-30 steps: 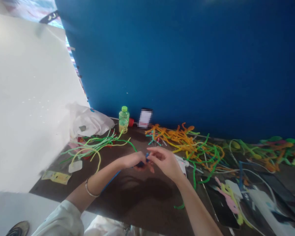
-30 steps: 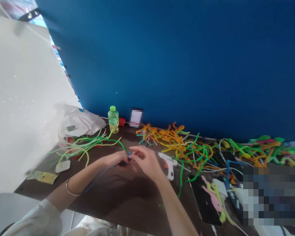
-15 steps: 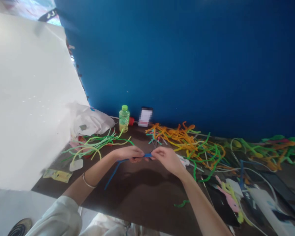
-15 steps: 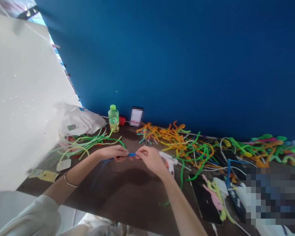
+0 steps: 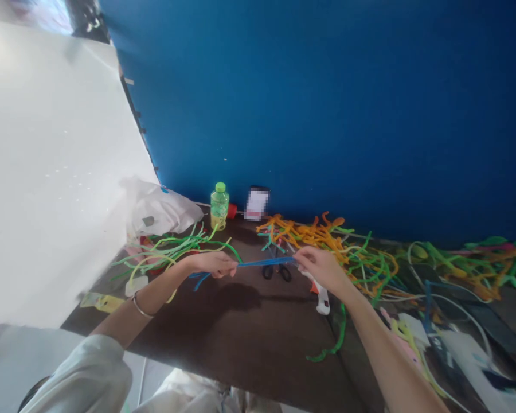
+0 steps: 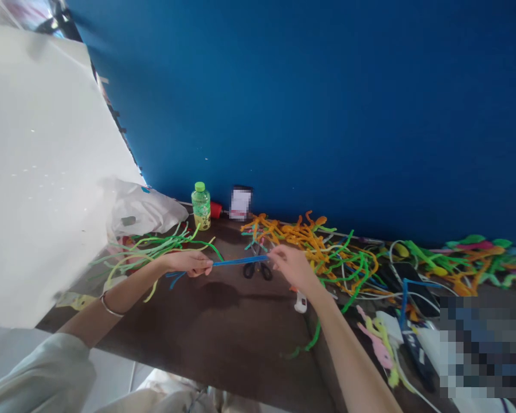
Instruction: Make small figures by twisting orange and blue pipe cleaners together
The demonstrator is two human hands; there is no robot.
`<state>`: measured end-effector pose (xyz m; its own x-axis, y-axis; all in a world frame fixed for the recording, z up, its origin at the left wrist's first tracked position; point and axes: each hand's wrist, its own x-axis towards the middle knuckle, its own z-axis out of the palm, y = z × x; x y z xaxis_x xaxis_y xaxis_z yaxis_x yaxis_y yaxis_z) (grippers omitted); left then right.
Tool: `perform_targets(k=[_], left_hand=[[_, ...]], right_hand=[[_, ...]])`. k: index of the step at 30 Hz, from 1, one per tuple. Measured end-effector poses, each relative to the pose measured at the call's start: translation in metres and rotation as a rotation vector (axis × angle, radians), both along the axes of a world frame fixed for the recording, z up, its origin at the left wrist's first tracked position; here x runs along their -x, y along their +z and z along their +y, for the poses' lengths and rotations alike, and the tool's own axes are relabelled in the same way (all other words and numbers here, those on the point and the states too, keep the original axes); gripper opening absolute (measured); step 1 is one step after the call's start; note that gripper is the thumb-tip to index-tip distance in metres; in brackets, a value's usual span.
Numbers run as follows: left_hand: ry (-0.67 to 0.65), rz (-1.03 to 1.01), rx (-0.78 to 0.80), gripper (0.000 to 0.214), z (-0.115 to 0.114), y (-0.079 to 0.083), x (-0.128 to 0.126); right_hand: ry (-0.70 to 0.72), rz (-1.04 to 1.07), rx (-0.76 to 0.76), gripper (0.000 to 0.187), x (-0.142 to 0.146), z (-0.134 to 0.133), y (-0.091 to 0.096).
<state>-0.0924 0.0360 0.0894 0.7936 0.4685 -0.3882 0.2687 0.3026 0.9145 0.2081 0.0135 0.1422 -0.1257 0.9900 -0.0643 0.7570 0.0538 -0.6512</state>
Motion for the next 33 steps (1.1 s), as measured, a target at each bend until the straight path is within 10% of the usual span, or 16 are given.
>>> perform_targets(k=[25, 33], left_hand=[[0.015, 0.103, -0.102, 0.037, -0.01, 0.006, 0.039], [0.439, -0.244, 0.088, 0.032, -0.016, -0.009, 0.057]], right_hand=[[-0.011, 0.016, 0.065, 0.027, -0.031, 0.005, -0.013], [0.0, 0.093, 0.118, 0.03, -0.021, -0.009, -0.023]])
